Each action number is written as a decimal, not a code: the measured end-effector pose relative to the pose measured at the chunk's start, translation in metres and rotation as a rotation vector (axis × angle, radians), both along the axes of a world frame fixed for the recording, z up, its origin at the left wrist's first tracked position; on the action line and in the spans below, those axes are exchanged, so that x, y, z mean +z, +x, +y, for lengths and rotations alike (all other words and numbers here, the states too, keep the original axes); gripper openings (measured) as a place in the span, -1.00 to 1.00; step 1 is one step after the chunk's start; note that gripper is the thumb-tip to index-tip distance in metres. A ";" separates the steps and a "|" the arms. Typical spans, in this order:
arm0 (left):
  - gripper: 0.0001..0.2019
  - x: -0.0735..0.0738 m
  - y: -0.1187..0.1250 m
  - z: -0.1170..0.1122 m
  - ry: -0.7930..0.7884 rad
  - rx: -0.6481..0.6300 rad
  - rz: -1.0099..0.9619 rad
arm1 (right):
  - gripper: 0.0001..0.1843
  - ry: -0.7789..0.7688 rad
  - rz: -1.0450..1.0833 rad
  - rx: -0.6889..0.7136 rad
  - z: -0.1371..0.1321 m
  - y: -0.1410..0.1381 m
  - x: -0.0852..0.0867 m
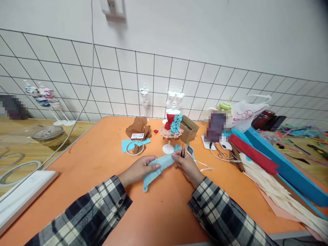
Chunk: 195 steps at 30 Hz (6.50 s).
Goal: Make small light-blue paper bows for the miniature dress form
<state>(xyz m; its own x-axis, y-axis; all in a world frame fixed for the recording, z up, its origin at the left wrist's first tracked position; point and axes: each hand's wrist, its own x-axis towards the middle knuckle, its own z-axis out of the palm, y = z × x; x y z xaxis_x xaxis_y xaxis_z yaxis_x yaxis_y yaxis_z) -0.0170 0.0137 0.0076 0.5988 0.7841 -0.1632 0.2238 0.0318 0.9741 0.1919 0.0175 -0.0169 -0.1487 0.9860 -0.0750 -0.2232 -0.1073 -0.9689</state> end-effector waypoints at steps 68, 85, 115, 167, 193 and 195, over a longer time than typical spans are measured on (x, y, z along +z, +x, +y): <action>-0.25 -0.009 -0.003 0.004 0.017 0.098 -0.316 | -0.54 0.126 -0.490 0.277 -0.033 -0.014 0.013; -0.39 -0.008 -0.003 0.002 -0.043 0.049 -0.349 | -0.55 0.046 -0.425 0.268 -0.033 -0.013 0.019; -0.20 -0.003 -0.005 0.005 0.249 0.155 -0.206 | -0.54 0.069 -0.455 0.345 -0.034 -0.012 0.010; -0.41 0.000 -0.008 0.007 0.078 0.129 -0.256 | -0.49 -0.088 -0.301 0.356 -0.035 -0.008 0.020; -0.42 -0.001 -0.002 0.003 0.026 0.140 -0.282 | -0.51 -0.095 -0.224 0.359 -0.037 -0.006 0.023; -0.42 -0.002 -0.002 0.003 0.032 0.143 -0.287 | -0.51 -0.086 -0.234 0.355 -0.037 -0.005 0.023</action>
<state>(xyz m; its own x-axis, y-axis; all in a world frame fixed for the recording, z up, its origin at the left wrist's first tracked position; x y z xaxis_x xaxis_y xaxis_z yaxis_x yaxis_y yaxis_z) -0.0193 0.0166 0.0057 0.5000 0.8657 0.0227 -0.0647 0.0112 0.9978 0.1864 -0.0191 0.0057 -0.4470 0.8653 -0.2269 0.0666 -0.2208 -0.9730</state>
